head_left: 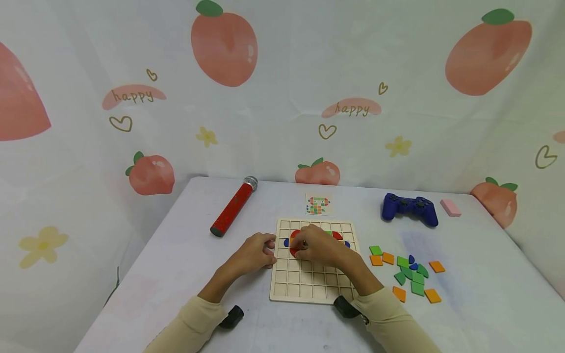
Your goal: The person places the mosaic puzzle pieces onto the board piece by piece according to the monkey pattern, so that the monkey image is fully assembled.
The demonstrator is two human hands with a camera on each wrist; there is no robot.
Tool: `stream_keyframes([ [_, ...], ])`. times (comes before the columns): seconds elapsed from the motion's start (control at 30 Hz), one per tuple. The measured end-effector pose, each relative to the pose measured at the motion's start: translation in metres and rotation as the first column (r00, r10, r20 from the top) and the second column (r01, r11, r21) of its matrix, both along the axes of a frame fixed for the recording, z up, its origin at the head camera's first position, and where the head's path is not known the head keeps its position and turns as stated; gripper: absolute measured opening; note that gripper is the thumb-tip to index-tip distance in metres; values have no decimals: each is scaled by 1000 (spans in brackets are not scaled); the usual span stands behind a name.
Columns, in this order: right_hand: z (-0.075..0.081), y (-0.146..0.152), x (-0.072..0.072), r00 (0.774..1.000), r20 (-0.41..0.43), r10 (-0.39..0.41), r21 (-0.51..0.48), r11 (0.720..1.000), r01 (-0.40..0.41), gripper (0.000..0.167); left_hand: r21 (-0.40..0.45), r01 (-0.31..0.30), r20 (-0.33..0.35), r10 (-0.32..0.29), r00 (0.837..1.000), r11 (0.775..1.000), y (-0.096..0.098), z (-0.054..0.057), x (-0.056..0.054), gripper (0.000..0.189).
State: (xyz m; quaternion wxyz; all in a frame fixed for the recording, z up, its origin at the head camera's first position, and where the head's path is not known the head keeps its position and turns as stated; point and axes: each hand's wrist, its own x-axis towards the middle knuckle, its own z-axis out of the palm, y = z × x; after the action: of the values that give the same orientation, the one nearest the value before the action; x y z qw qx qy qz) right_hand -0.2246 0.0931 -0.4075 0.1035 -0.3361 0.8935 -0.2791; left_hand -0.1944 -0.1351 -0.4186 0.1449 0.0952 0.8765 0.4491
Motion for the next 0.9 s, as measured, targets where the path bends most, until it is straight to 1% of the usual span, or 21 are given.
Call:
stream_keyframes([
  [0.27, 2, 7, 3, 1000, 16, -21, -35, 999, 22, 13, 7, 0, -8, 0, 1000, 1000, 0, -2, 0, 59],
  [0.53, 5, 32, 2, 998, 22, -56, -64, 996, 57, 17, 6, -13, -4, 13, 1000, 1000, 1, -1, 1, 60],
  [0.6, 6, 40, 1, 997, 41, -67, -74, 995, 70, 20, 9, -17, 1, 17, 1000, 1000, 1, 0, 1, 60],
  [0.7, 8, 52, -1, 991, 90, -101, -81, 991, 108, 24, 12, -19, 3, 19, 1000, 1000, 1, 0, 1, 60],
  [0.8, 10, 66, -4, 979, 134, -154, -79, 983, 166, 28, 15, -18, 1, 18, 1000, 1000, 1, -1, 0, 59],
  [0.9, 12, 81, -7, 967, 150, -207, -72, 973, 219, 29, 13, -14, -4, 14, 1000, 1000, 1, -2, 0, 59],
])
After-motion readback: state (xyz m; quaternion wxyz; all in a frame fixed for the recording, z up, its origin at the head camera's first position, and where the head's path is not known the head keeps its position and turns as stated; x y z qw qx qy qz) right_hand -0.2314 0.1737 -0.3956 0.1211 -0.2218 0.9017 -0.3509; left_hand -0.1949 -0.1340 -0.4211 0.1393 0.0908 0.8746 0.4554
